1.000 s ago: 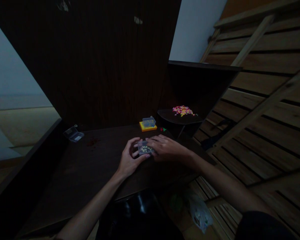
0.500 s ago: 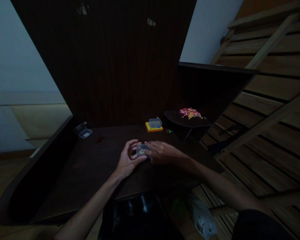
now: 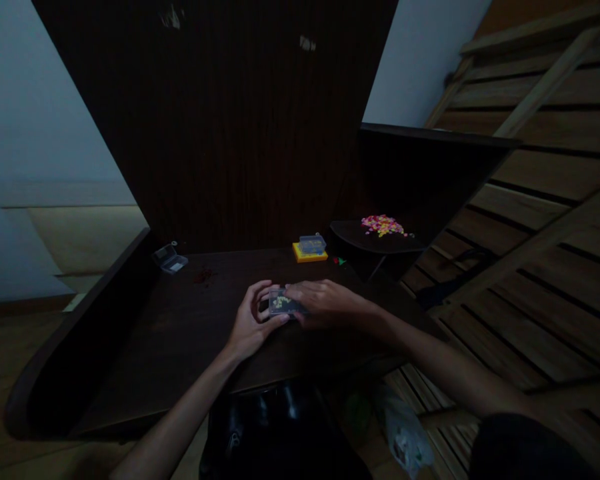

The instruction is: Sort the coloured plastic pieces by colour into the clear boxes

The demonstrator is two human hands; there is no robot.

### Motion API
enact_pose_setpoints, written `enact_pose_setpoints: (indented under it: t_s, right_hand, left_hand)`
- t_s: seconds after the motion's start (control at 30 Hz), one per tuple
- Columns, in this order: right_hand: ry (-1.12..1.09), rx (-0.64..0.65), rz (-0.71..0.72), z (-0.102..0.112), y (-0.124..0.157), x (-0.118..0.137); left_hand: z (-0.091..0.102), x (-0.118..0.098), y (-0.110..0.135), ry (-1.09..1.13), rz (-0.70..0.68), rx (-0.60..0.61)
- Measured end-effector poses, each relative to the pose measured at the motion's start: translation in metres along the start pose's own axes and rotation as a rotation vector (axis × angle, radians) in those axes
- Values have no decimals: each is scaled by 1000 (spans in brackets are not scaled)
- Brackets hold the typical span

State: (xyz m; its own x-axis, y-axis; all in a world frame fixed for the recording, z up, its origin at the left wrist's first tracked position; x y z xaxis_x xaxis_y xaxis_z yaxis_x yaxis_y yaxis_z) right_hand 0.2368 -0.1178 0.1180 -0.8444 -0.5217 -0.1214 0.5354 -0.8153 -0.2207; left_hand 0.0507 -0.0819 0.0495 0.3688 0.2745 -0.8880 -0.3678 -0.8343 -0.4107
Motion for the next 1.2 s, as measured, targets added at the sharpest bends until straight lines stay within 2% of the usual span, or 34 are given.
enact_pose_setpoints:
  t_s: [0.2, 0.37, 0.47, 0.67, 0.83, 1.0, 1.2]
  right_hand:
    - [86, 23, 56, 5, -4, 5]
    - [253, 14, 152, 0, -12, 12]
    - [306, -2, 163, -3, -16, 17]
    - [310, -44, 172, -8, -22, 28]
    - [313, 18, 187, -8, -28, 34]
    - [32, 85, 104, -1, -39, 22]
    - [-631, -102, -125, 3, -51, 10]
  left_hand:
    - [6, -6, -1, -23, 15, -8]
    - [10, -12, -2, -14, -7, -32]
    - [13, -14, -3, -15, -25, -51]
    - [23, -14, -1, -53, -56, -67]
    - [27, -13, 7, -52, -26, -65]
    - [29, -16, 18, -76, -17, -63]
    - [41, -20, 30, -3, -79, -17]
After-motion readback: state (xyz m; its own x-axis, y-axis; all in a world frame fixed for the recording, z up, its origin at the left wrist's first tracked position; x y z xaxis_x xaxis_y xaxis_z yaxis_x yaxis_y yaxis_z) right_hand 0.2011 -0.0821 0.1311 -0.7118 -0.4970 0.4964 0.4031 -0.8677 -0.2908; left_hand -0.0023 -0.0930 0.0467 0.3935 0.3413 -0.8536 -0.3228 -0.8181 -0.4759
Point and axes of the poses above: each hand's wrist, its own y-axis away from the middle knuckle, its own z-axis out of the back of the hand, x = y × z, the point moved 1 cm from there along -y, towards the middle knuckle, and after that the axes turned 12 degrees about -z, right-handed, at the moved point
